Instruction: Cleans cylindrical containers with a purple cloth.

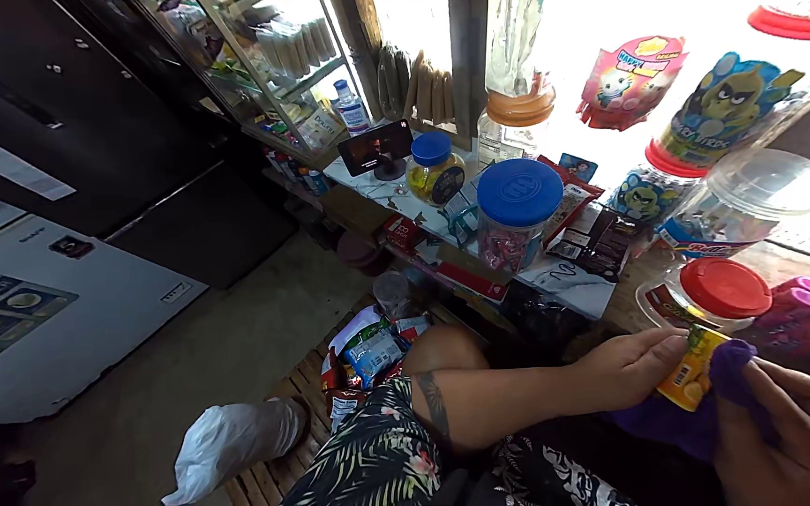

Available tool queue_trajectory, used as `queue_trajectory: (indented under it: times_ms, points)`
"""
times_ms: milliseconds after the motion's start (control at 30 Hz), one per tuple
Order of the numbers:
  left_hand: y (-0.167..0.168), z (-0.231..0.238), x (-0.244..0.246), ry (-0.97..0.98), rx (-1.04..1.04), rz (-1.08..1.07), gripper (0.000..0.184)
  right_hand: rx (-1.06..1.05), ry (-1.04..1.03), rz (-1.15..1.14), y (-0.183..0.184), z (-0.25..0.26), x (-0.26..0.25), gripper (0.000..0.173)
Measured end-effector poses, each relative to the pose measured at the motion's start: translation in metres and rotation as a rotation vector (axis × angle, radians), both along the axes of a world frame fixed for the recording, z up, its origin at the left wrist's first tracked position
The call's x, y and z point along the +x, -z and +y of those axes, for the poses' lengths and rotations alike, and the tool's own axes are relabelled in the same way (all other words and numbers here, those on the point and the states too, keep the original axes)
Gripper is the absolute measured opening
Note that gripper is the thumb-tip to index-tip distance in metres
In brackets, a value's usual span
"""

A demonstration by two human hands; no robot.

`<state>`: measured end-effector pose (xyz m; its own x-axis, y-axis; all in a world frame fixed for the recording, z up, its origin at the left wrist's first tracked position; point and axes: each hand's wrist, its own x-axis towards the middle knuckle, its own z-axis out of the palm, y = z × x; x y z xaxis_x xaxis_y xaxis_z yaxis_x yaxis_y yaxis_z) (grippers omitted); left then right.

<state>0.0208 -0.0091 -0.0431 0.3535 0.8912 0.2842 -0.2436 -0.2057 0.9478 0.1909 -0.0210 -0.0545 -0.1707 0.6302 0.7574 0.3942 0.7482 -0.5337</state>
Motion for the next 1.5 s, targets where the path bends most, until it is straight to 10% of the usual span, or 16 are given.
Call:
queue_trajectory:
  times_ms: [933,1500]
  points:
    - [0.001,0.009,-0.003,-0.232,-0.06,-0.215,0.037,-0.005,-0.145,-0.144,0.014,-0.002,-0.014,0.029]
    - [0.011,-0.004,0.009,0.019,-0.029,-0.138,0.034,0.002,0.026,-0.055,0.002,0.005,-0.001,0.031]
